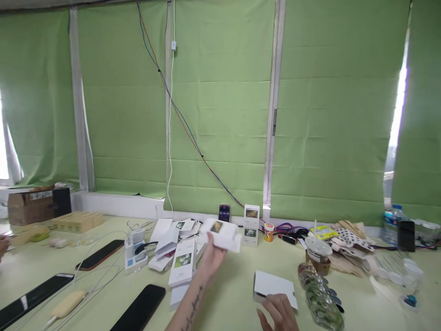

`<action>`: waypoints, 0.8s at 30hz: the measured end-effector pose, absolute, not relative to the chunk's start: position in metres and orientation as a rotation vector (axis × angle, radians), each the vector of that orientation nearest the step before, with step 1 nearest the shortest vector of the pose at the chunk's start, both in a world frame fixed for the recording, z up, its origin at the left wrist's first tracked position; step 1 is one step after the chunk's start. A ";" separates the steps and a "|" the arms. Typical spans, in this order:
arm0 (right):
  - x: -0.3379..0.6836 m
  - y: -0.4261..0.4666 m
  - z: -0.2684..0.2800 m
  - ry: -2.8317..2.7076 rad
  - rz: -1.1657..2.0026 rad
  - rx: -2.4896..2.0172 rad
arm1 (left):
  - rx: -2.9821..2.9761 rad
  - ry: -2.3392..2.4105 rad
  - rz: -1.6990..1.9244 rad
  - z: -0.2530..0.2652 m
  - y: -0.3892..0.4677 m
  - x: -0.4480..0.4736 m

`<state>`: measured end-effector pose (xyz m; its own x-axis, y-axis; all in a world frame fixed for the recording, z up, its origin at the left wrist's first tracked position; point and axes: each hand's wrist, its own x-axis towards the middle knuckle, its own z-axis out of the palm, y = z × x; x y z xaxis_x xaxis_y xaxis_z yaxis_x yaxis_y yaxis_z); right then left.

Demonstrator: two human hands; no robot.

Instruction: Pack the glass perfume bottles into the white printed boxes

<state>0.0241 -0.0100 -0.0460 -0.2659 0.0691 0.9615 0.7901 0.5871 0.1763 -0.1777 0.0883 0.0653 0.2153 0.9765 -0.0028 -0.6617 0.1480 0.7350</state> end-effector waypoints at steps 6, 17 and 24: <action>0.024 -0.003 -0.048 -1.727 -0.745 -0.936 | 1.077 0.860 1.132 0.050 0.094 -0.188; 0.083 -0.006 -0.040 -1.601 -0.372 -1.860 | 1.951 0.858 0.900 0.009 0.055 -0.135; 0.071 -0.005 -0.038 -1.533 0.122 -2.041 | 1.894 0.936 0.826 -0.018 0.059 -0.117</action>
<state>0.0710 -0.0047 -0.0375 0.3363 0.9046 0.2618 0.8518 -0.1735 -0.4943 -0.1167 0.0590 -0.0183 0.5026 0.8449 0.1834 0.2865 -0.3628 0.8867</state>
